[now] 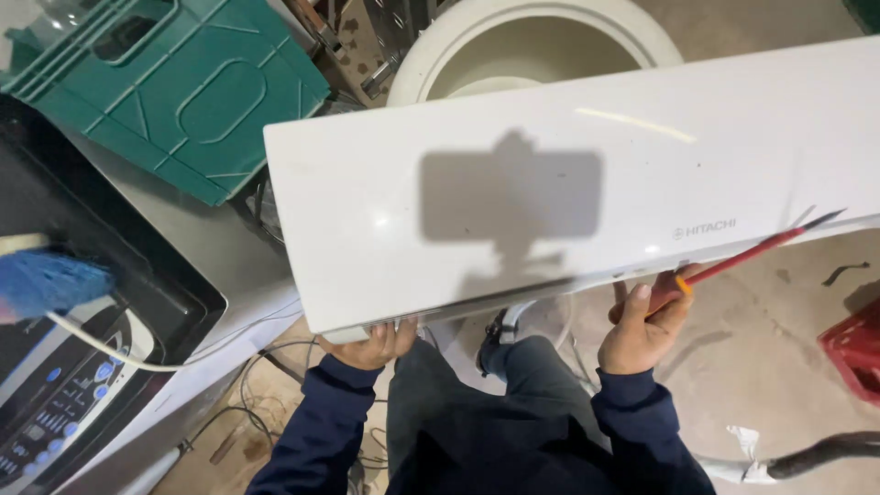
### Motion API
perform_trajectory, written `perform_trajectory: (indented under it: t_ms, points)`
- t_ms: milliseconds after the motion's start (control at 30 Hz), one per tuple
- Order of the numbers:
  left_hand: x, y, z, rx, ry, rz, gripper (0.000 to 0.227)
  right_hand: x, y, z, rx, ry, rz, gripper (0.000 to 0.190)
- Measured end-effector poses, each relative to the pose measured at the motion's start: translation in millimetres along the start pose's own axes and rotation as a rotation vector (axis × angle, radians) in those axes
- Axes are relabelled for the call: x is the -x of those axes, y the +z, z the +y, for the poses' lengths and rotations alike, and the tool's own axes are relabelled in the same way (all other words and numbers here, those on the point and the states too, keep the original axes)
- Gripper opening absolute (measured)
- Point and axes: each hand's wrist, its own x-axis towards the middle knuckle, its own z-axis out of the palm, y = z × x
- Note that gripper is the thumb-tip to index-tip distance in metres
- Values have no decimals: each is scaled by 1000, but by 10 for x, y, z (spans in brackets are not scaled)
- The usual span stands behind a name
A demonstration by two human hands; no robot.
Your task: The person uses a red-handled screwdriver to pry and unscrew the plastic front cover of a split air conditioner indoor unit resting on a bucket in a cluttered repair workshop. They rotate the unit, work along its edges, and repeatedly lever the cover loose with the screwdriver.
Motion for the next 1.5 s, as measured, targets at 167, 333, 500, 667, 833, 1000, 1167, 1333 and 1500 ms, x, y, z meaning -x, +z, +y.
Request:
perform_trajectory:
  t_ms: [167,333,500,667,833,1000,1167,1333,1500]
  points:
    - [306,640,-115,106,-60,88,56,24,-52,171,104,-37,-26,53]
    - [538,935,-92,275,-296,19,42,273,-172,-342,307,-8,-19,38]
    - [533,887,-173,315,-75,-16,47,304,-62,-1341,623,-191,-205,15]
    - [449,802,-137,307,-101,-31,52,-748,1308,-1799,1052,-532,-453,14]
    - [117,171,-135,313,-208,-168,52,-1292,2458,-1459,758,-1029,-770,17]
    - [66,-187,256,888,-1492,-235,74,-1233,3020,-1392,849,-946,-811,7]
    - [221,480,508,2077,-2116,255,90,-1325,3374,-1264,829,-967,-888,15]
    - [-220,469,545,1956,-2104,397,92,-1339,3439,-1185,749,-1021,-851,30]
    - [-705,314,344,1953,-2035,580,93,-1364,3441,-1212,773,-883,-938,24]
